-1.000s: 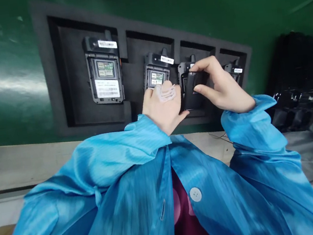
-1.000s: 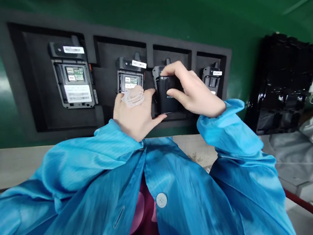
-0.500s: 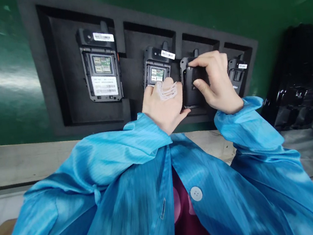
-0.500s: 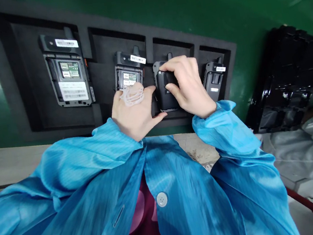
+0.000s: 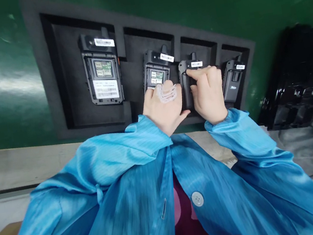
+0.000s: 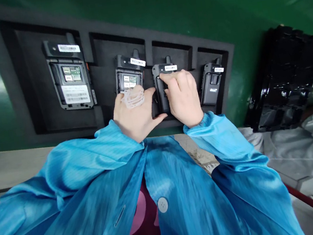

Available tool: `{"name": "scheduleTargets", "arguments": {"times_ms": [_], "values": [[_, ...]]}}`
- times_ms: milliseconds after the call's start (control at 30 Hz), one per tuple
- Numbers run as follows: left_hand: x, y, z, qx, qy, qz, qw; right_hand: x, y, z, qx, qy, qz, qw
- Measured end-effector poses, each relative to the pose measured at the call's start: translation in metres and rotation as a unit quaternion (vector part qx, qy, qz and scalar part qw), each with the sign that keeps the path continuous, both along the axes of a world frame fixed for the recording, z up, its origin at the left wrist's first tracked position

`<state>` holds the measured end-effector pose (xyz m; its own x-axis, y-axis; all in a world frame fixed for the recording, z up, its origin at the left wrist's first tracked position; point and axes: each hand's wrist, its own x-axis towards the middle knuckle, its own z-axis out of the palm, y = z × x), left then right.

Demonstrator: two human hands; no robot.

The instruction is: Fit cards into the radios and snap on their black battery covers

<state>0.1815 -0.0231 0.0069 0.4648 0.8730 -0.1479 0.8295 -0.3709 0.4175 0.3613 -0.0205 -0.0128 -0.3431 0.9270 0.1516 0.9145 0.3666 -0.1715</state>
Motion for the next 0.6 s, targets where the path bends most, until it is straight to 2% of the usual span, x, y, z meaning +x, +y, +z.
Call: {"name": "scheduleTargets", "arguments": {"times_ms": [167,267,367,433,500,533,600], "values": [[0.000,0.000,-0.001,0.018,0.006,-0.038,0.999,-0.010,-0.002,-0.001,-0.003,-0.009,-0.031,0.999],[-0.004,-0.001,-0.008,0.047,-0.010,-0.066,0.997,-0.013,-0.004,0.004,-0.016,0.035,-0.020,0.999],[-0.007,0.001,-0.018,0.081,-0.042,-0.067,0.994,0.007,-0.002,0.014,0.023,0.111,-0.020,0.993],[-0.009,0.001,-0.023,0.104,-0.072,-0.061,0.990,0.043,-0.001,0.020,0.090,0.108,-0.105,0.984],[-0.010,0.000,-0.025,0.115,-0.097,-0.047,0.987,0.091,-0.006,0.024,0.129,0.051,-0.261,0.955],[-0.010,0.000,-0.025,0.116,-0.106,-0.043,0.987,0.117,-0.011,0.023,0.120,0.014,-0.356,0.927],[-0.011,-0.002,-0.025,0.120,-0.122,-0.039,0.985,0.165,-0.022,0.019,0.070,-0.059,-0.532,0.842]]}}
